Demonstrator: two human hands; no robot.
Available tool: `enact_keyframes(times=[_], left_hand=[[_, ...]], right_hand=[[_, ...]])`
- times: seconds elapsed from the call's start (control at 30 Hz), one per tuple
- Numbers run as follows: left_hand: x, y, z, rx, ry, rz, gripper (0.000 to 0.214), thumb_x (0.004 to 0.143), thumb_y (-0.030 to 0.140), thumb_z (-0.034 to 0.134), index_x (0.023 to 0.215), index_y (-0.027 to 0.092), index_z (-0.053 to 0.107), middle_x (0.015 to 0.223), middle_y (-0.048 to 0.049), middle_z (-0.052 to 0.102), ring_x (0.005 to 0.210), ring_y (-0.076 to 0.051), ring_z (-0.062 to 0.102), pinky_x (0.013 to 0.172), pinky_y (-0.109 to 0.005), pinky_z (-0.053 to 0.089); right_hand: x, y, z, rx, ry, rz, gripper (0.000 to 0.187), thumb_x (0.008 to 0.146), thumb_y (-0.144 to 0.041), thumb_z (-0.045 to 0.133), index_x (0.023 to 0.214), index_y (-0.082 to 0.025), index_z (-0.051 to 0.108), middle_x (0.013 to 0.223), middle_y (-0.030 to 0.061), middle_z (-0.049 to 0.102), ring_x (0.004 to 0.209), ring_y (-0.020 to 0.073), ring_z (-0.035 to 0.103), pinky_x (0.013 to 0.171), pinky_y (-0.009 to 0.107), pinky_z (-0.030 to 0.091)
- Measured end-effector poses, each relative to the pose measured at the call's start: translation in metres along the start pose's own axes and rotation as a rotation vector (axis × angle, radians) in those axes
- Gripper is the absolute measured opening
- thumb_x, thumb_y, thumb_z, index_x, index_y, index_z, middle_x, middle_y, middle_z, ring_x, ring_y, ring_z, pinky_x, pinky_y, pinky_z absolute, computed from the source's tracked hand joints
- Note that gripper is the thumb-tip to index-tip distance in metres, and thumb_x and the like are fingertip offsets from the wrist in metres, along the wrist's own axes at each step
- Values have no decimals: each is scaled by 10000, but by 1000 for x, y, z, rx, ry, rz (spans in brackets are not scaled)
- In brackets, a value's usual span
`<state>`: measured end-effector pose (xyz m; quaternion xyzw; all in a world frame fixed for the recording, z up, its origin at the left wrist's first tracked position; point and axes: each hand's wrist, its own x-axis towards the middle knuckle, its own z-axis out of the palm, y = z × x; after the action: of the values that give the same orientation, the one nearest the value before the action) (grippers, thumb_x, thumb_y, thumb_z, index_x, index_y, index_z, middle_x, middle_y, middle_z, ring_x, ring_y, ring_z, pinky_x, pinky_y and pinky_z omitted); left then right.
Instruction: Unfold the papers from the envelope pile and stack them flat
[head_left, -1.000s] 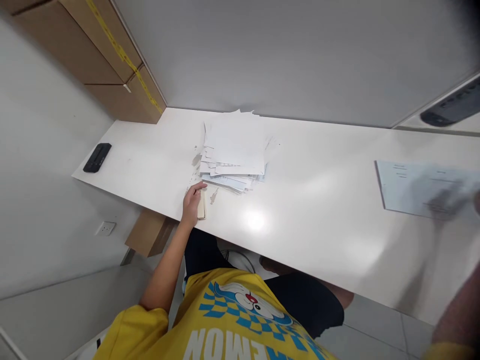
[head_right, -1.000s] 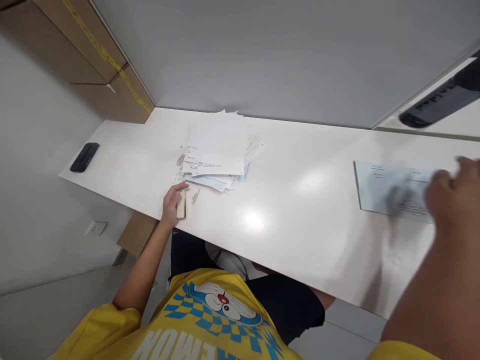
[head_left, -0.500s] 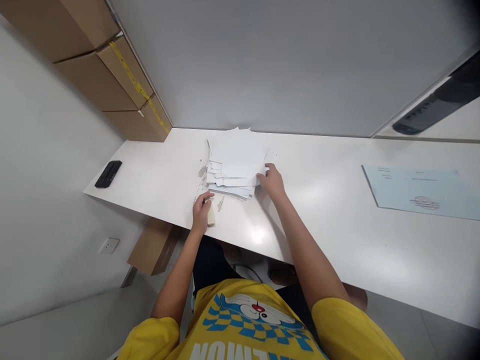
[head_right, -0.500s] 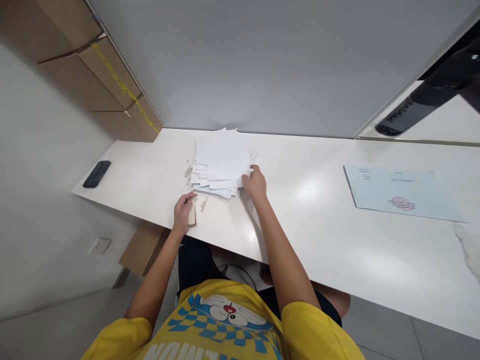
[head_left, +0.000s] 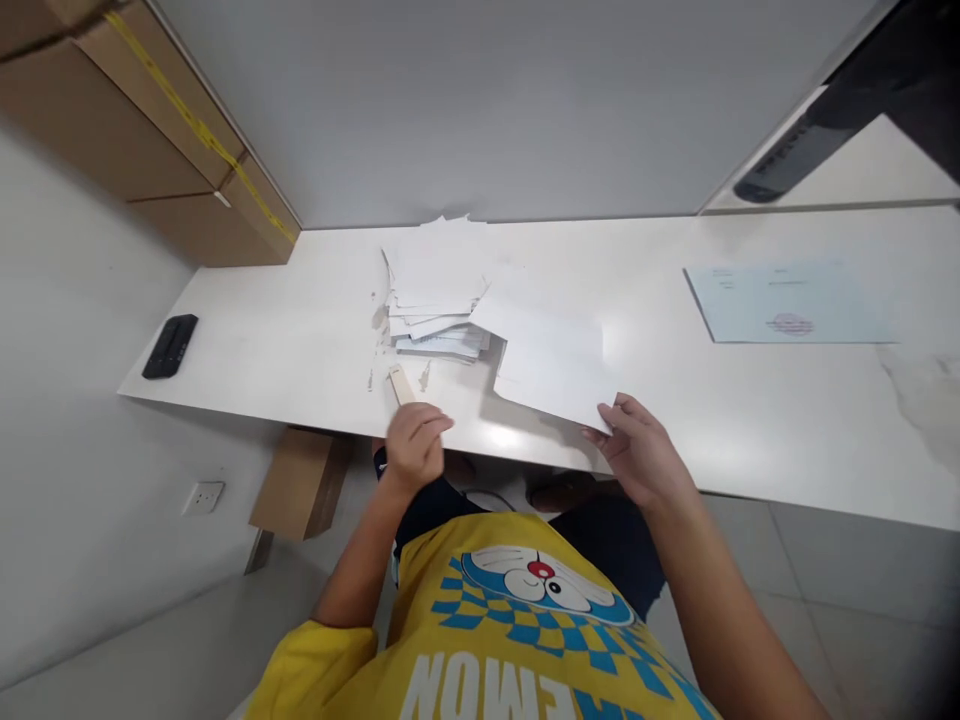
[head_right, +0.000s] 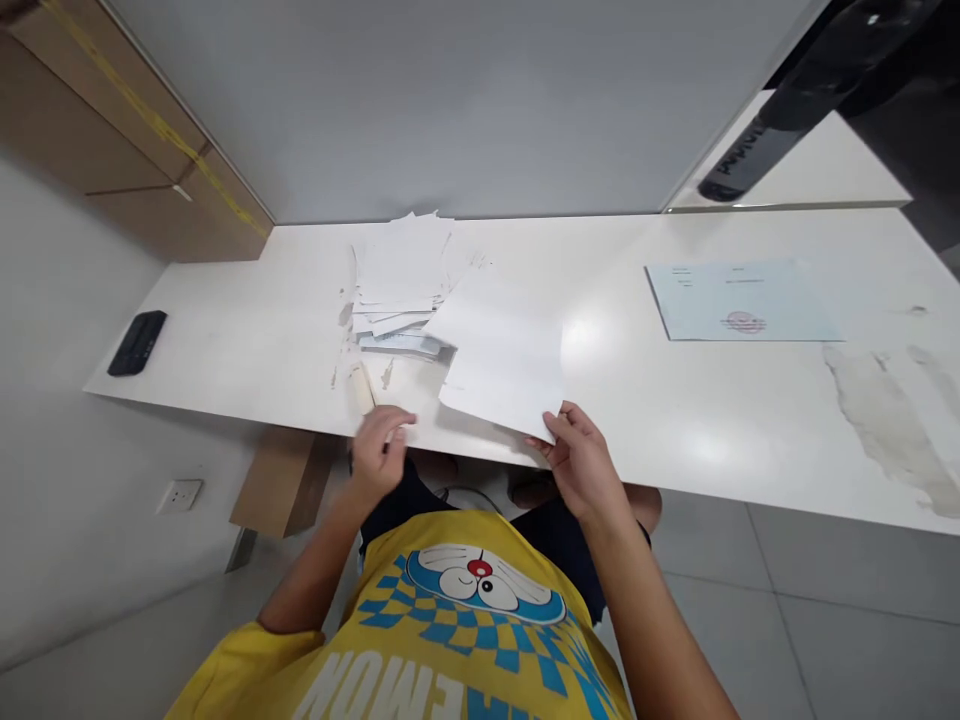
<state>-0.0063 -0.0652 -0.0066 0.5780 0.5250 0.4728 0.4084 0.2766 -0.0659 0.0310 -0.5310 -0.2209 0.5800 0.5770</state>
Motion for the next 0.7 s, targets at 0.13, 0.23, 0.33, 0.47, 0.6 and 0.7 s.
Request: enact_keyframes(times=[0.13,0.23,0.33,0.47,0.6,0.7], left_hand=[[-9,14,60,-497,-225,-373,542,875,614,528,1251,237,624,1191,-90,697,1267,-308,548,1108,-472,400],[16,23,75,-750,-191,-562,604,883,670,461,1222,207,648,1190,-93,706,1258,-305,565,1117,-440,399],[52,24,76,-759,-70,-599,471,881,544,577,1161,177,670,1155,-101,721,1200,-293,612,1106,-433,413],[91,24,89,-577,-31,-546,352,816,389,716,1060,138,681,1066,-118,741,1093,-275,667,1050,-438,458],[123,40,98,-269,57,-400,256,818,379,707,888,134,688,957,-113,751,1054,-294,675,1017,-442,474],[152,59,80,-105,115,-220,292,826,422,691,867,133,676,886,-102,745,1075,-304,663,996,-430,490]], right_hand=[[-43,20,-2,-18,-30,109,267,693,-386,778,837,-243,604,746,-29,560,647,115,530,542,211,496],[-52,37,-20,-98,-122,154,214,744,-384,740,836,-237,614,661,-33,514,575,111,482,515,215,446],[-50,43,-42,-173,-168,132,190,750,-362,725,829,-226,619,645,-29,510,564,109,465,531,219,422],[-45,41,-65,-190,-142,181,207,699,-340,719,830,-217,615,663,-25,535,532,105,436,468,213,368],[-43,40,-85,-230,-35,180,233,642,-319,704,823,-205,611,680,-10,569,556,131,493,460,221,357],[-41,32,-103,-341,95,79,196,654,-319,658,803,-203,603,641,-10,561,557,148,516,489,239,376]])
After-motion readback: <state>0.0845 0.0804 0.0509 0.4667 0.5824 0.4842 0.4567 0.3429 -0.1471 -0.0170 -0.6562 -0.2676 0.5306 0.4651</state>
